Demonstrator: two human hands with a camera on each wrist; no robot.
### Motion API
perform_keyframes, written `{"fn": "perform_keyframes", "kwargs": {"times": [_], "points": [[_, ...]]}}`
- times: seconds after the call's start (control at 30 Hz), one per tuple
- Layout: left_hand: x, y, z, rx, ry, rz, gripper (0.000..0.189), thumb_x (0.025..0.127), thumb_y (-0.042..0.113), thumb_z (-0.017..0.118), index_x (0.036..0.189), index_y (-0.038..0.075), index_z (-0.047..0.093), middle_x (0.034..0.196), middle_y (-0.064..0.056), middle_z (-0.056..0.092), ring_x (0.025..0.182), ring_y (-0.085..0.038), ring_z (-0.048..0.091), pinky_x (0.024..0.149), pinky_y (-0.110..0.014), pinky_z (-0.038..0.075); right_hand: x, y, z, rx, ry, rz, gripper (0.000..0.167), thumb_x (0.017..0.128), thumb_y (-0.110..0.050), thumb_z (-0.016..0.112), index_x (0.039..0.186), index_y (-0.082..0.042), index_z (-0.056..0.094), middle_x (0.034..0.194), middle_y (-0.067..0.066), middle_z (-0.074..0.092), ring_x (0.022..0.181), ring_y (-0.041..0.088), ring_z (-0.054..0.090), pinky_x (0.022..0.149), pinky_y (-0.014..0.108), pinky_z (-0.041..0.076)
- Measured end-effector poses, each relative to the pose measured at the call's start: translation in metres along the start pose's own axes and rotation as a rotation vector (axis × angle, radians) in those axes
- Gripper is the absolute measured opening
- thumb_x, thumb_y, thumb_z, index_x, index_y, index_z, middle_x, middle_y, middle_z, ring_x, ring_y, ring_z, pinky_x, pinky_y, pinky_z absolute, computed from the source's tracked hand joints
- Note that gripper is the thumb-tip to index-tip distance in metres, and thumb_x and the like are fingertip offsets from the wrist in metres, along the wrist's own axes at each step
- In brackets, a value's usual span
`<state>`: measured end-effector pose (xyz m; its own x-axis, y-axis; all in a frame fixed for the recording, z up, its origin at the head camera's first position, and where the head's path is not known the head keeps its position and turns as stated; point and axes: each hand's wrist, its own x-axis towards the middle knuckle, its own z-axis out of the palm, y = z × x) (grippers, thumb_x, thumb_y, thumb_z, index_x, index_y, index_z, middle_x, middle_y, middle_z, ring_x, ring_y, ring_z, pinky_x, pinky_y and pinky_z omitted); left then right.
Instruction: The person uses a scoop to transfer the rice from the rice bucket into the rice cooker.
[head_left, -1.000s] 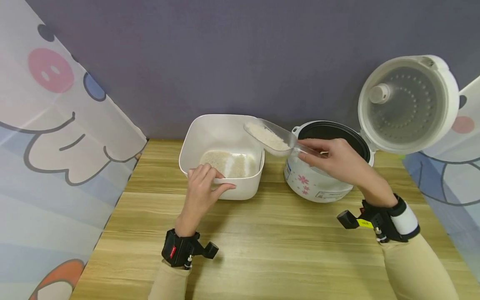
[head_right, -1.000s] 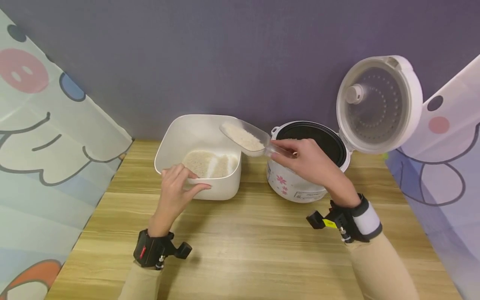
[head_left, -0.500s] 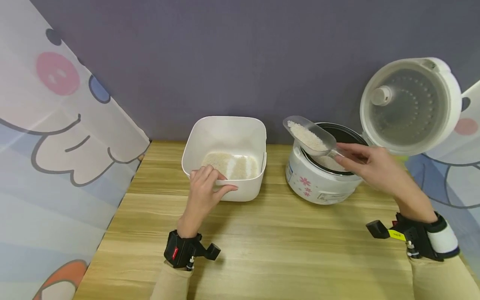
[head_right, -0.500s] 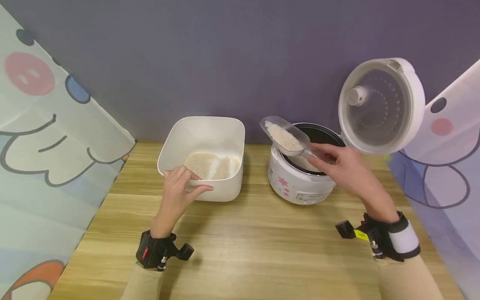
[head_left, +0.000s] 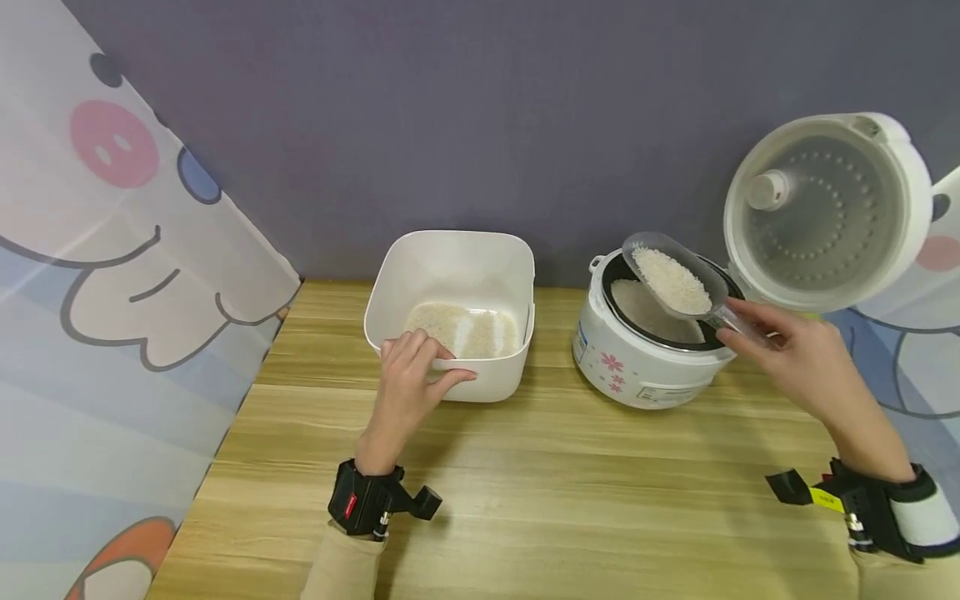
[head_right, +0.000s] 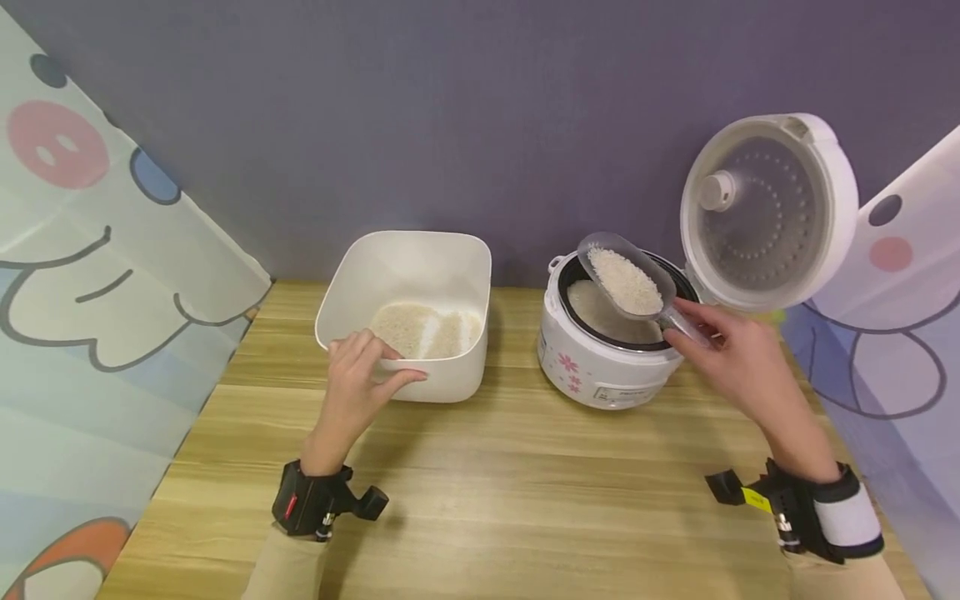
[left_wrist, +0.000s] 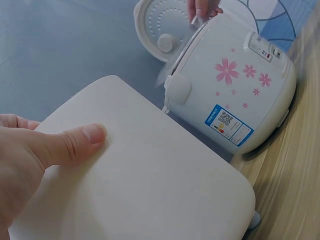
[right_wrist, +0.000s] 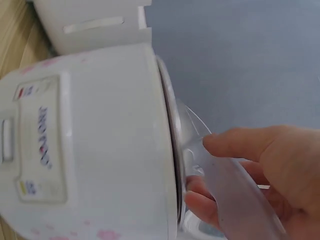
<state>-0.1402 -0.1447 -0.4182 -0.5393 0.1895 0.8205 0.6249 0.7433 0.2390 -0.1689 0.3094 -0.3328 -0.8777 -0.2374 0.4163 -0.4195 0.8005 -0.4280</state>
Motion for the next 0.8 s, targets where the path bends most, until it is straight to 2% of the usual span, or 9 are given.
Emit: {"fn": "perform_keyframes", "kwargs": {"times": [0.13, 0.23, 0.3, 0.33, 0.4, 0.47, 0.5, 0.57, 0.8], "points": [[-0.001, 0.0, 0.001, -0.001, 0.0, 0.0, 0.051, 0.057, 0.032, 0.091, 0.082, 0.005, 0.058, 0.076, -0.004, 0.054, 0.07, -0.023, 0.052, 0.074, -0.042, 0.031, -0.007, 0.007, 0.003, -0.065, 0.118, -0.083, 0.043, 0.082, -0.004, 0.082, 0.123, 0.002, 0.072, 0.095, 0.027, 0.074, 0.089, -0.035, 0.034, 0.069, 0.006, 0.035], [-0.004, -0.004, 0.004, -0.008, -0.007, -0.004, 0.05, 0.06, 0.036, 0.09, 0.083, 0.005, 0.058, 0.077, -0.003, 0.054, 0.071, -0.024, 0.052, 0.075, -0.041, 0.031, -0.01, 0.011, 0.004, -0.094, 0.168, -0.118, 0.046, 0.078, 0.001, 0.083, 0.122, 0.004, 0.071, 0.095, 0.028, 0.074, 0.092, -0.038, 0.031, 0.071, 0.005, 0.036], [-0.004, -0.004, 0.003, -0.011, -0.015, -0.012, 0.05, 0.06, 0.036, 0.09, 0.083, 0.005, 0.058, 0.077, -0.004, 0.055, 0.072, -0.024, 0.053, 0.075, -0.042, 0.032, -0.011, 0.014, 0.006, -0.132, 0.183, -0.126, 0.049, 0.075, 0.003, 0.083, 0.122, 0.005, 0.071, 0.093, 0.028, 0.073, 0.084, -0.028, 0.046, 0.069, 0.008, 0.037], [-0.004, -0.003, 0.003, -0.011, -0.016, -0.014, 0.05, 0.06, 0.036, 0.09, 0.083, 0.005, 0.058, 0.077, -0.004, 0.055, 0.072, -0.024, 0.053, 0.075, -0.042, 0.032, -0.012, 0.014, 0.007, -0.154, 0.192, -0.126, 0.049, 0.075, 0.004, 0.083, 0.123, 0.005, 0.07, 0.093, 0.028, 0.073, 0.079, -0.019, 0.054, 0.068, 0.013, 0.039], [-0.003, -0.003, 0.003, -0.007, -0.017, -0.018, 0.051, 0.059, 0.035, 0.091, 0.083, 0.005, 0.058, 0.077, -0.004, 0.055, 0.072, -0.024, 0.053, 0.075, -0.042, 0.032, -0.014, 0.014, 0.009, -0.187, 0.205, -0.116, 0.051, 0.075, 0.005, 0.083, 0.125, 0.005, 0.069, 0.1, 0.03, 0.072, 0.075, 0.009, 0.067, 0.069, 0.029, 0.048], [-0.001, 0.001, 0.001, 0.003, -0.018, -0.019, 0.051, 0.056, 0.032, 0.092, 0.083, 0.005, 0.057, 0.077, -0.004, 0.055, 0.071, -0.024, 0.053, 0.074, -0.042, 0.032, -0.016, 0.012, 0.012, -0.223, 0.224, -0.118, 0.053, 0.075, 0.007, 0.082, 0.126, 0.006, 0.068, 0.105, 0.031, 0.07, 0.078, 0.043, 0.066, 0.07, 0.047, 0.05], [-0.001, 0.001, 0.001, 0.006, -0.014, -0.016, 0.052, 0.056, 0.032, 0.092, 0.082, 0.005, 0.057, 0.077, -0.004, 0.055, 0.071, -0.024, 0.052, 0.074, -0.042, 0.032, -0.017, 0.011, 0.013, -0.241, 0.235, -0.122, 0.053, 0.075, 0.007, 0.082, 0.126, 0.006, 0.067, 0.109, 0.031, 0.069, 0.084, 0.049, 0.065, 0.07, 0.055, 0.049], [-0.001, 0.001, 0.001, 0.008, -0.014, -0.014, 0.052, 0.056, 0.033, 0.092, 0.082, 0.005, 0.057, 0.076, -0.004, 0.055, 0.07, -0.024, 0.052, 0.074, -0.042, 0.031, -0.018, 0.007, 0.014, -0.279, 0.247, -0.126, 0.054, 0.076, 0.008, 0.081, 0.128, 0.006, 0.066, 0.114, 0.032, 0.066, 0.092, 0.053, 0.063, 0.071, 0.067, 0.045], [0.0, -0.001, 0.001, 0.008, -0.004, -0.001, 0.051, 0.056, 0.033, 0.091, 0.082, 0.005, 0.057, 0.077, -0.004, 0.055, 0.07, -0.024, 0.053, 0.073, -0.041, 0.031, -0.022, 0.001, 0.017, -0.394, 0.276, -0.165, 0.053, 0.081, 0.011, 0.077, 0.132, 0.004, 0.064, 0.114, 0.03, 0.064, 0.1, 0.054, 0.059, 0.066, 0.067, 0.045]]}}
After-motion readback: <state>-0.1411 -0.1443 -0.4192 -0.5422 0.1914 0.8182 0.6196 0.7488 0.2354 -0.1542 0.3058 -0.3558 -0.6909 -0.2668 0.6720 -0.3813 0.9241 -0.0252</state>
